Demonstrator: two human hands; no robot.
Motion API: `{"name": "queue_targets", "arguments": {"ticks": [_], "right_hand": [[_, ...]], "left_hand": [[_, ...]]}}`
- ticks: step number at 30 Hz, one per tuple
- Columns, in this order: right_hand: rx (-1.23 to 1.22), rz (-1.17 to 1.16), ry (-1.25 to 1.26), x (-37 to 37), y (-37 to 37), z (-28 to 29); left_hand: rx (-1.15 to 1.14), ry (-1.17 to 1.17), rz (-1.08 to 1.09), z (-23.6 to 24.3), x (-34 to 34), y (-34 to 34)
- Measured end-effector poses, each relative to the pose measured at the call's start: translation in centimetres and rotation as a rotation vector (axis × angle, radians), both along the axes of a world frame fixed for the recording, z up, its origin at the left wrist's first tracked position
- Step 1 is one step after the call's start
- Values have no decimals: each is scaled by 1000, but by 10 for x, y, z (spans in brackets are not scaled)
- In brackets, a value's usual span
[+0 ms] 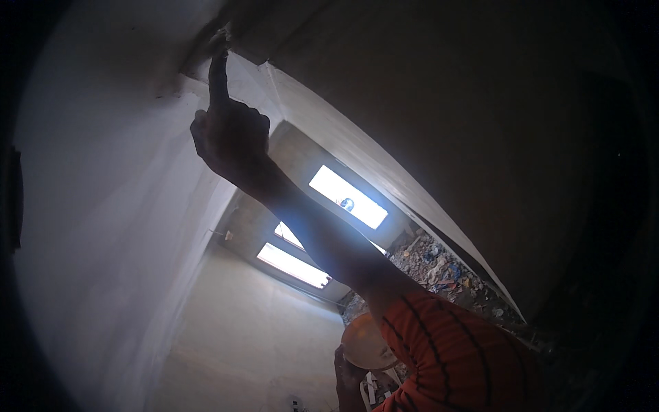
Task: The person scoops plaster from a bowl using a trowel and applies it to the upper wall and ceiling areas. The person repeatedly smooths the plaster along the wall-ceiling junction and corners while standing on a scaffold.
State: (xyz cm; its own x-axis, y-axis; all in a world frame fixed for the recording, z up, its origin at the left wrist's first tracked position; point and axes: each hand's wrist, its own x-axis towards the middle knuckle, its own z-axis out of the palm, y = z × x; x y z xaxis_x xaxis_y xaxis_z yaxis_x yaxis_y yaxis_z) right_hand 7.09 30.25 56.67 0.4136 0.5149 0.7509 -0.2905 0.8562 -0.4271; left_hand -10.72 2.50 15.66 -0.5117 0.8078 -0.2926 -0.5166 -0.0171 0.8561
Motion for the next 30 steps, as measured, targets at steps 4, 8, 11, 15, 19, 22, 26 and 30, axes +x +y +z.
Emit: {"name": "queue_targets", "arguments": {"ticks": [4,8,11,15,19,22,26,30], "right_hand": [[-29,-55,-48,4,4,1],[-11,-94,16,1,7,-1],[25,-68,-144,-2,-1,-14],[-12,-82,68,5,6,-18],[-4,-95,70,7,17,3],[-46,-24,-65,5,8,1],[19,34,-61,-6,6,-13],[70,46,99,-1,11,-15]], "left_hand": [[2,1,-18,9,6,6],[25,-28,-10,-2,-5,5],[38,-42,-24,-1,-5,6],[73,407,-73,-4,4,1],[180,700,14,5,28,-2],[177,707,-25,15,29,1],[115,708,68,-33,-1,-14],[-12,221,133,-57,-39,-6]]}}
